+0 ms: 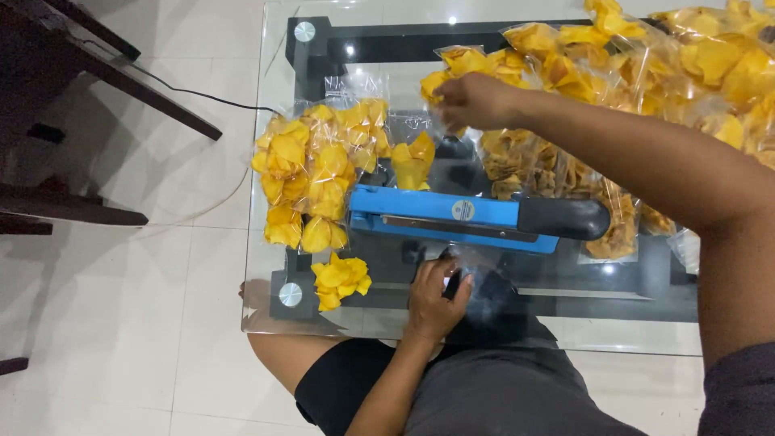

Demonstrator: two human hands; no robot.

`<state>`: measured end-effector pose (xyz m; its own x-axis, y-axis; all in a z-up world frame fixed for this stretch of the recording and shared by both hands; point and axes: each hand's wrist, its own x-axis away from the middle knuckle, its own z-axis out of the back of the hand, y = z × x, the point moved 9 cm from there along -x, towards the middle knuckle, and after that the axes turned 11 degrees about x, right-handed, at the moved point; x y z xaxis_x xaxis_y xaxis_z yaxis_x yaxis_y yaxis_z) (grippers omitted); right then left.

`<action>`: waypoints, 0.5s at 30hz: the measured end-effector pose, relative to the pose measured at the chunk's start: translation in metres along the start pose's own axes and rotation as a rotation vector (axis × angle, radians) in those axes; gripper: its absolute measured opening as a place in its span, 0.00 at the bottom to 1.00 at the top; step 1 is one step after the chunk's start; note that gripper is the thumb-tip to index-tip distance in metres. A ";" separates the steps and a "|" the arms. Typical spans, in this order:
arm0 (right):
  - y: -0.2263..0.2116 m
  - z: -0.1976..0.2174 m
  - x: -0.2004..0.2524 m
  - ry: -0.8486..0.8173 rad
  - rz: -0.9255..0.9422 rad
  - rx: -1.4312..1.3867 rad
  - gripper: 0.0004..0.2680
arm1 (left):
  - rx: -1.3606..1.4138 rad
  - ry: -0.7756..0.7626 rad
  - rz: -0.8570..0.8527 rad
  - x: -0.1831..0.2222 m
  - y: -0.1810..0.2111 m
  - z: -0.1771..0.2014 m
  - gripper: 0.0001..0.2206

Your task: Bagging yellow food items into plastic bags and sealing them using a manual heat sealer.

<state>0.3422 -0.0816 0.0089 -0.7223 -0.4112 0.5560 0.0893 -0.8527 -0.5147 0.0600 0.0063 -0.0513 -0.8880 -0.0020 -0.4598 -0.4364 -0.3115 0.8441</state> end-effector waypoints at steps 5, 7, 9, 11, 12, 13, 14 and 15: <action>0.010 0.044 0.008 0.372 0.265 0.293 0.15 | -0.018 0.009 -0.007 0.001 -0.002 0.000 0.15; 0.013 0.038 0.010 0.356 0.349 0.552 0.14 | -0.007 0.012 0.001 0.002 -0.004 0.000 0.14; 0.019 0.019 0.009 0.278 0.260 0.717 0.17 | -0.022 0.022 -0.015 0.001 -0.001 0.000 0.14; 0.037 0.000 0.001 0.202 0.171 0.884 0.21 | -0.038 0.035 -0.036 -0.002 0.003 0.002 0.13; 0.039 -0.007 -0.003 0.279 0.238 1.017 0.20 | -0.033 0.030 -0.037 -0.002 0.004 0.002 0.13; 0.042 -0.016 -0.007 0.358 0.306 1.149 0.20 | -0.028 0.025 -0.039 -0.003 0.005 0.002 0.12; 0.043 -0.019 -0.009 0.360 0.308 1.149 0.20 | -0.030 0.027 -0.040 -0.002 0.004 0.002 0.12; 0.041 -0.022 -0.010 0.388 0.343 1.181 0.17 | -0.042 0.029 -0.037 -0.001 0.002 0.002 0.12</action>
<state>0.3375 -0.1055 -0.0322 -0.6754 -0.7142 0.1838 0.7143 -0.5715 0.4039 0.0593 0.0072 -0.0484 -0.8664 -0.0167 -0.4991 -0.4622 -0.3517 0.8141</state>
